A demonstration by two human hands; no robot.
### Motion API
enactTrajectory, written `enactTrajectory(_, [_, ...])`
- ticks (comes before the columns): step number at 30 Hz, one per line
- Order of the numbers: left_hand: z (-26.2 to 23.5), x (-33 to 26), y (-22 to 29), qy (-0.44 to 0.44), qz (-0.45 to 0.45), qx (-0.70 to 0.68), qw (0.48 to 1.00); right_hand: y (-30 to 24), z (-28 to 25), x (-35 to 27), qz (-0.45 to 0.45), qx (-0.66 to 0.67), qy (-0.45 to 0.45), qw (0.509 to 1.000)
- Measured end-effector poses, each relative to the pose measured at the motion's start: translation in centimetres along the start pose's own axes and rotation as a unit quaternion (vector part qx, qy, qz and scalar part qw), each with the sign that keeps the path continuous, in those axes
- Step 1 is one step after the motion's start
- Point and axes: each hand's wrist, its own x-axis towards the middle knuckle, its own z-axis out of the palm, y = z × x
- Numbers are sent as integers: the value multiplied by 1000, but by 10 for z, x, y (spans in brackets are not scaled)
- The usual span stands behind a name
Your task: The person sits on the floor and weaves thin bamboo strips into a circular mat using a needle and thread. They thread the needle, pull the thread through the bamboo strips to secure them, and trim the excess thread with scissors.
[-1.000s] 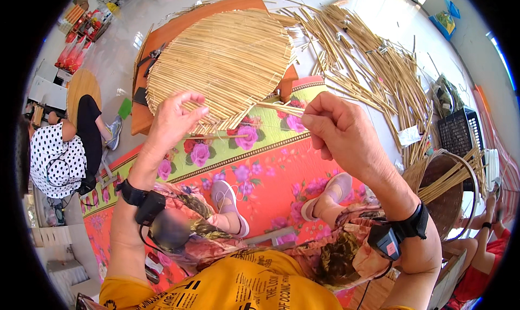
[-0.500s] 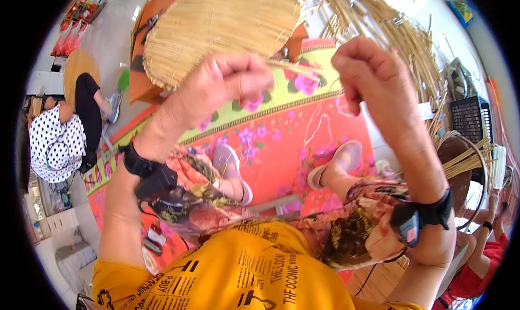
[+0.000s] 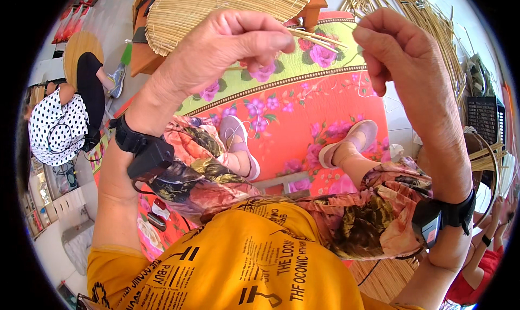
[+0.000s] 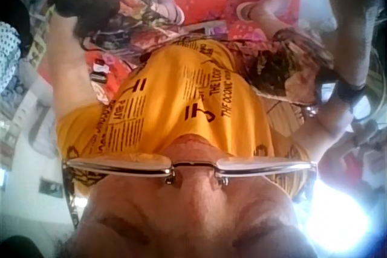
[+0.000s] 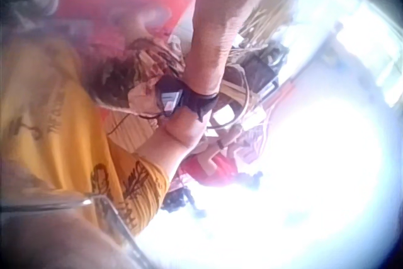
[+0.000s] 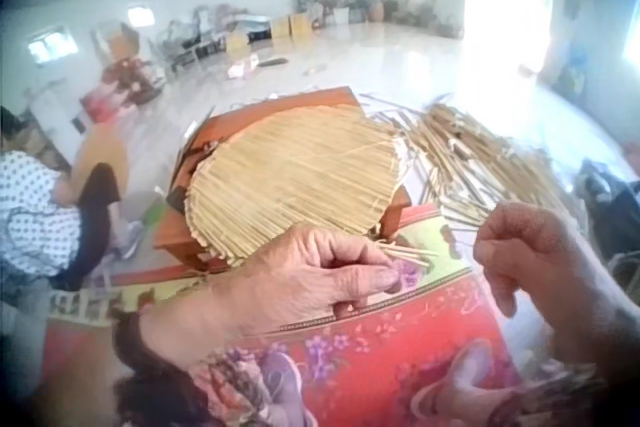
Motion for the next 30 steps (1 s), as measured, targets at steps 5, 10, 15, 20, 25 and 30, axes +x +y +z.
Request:
enactTrajectory(5, [16,-2,-4,-15,-20,-48,999,12,11,-5,10,28,-3,1000])
enactTrajectory(10, [25,-1,-4,-82,-56,-30,995,-3,27,-1,-11,-1,-18,1000])
enactTrajectory(15, [4,0,-2,-53,14,-37,998,-4,9,0,4,-14,-3,1000])
enactTrajectory(20, [24,-4,-5,-51,-5,-87,995,4,30,-2,2,13,-26,1000])
enactTrajectory(25, [16,-5,-3,-93,-19,-81,992,4,35,-2,41,50,28,997])
enactTrajectory(30, [-2,-9,0,24,-67,-135,988,16,9,8,-23,-36,-6,999])
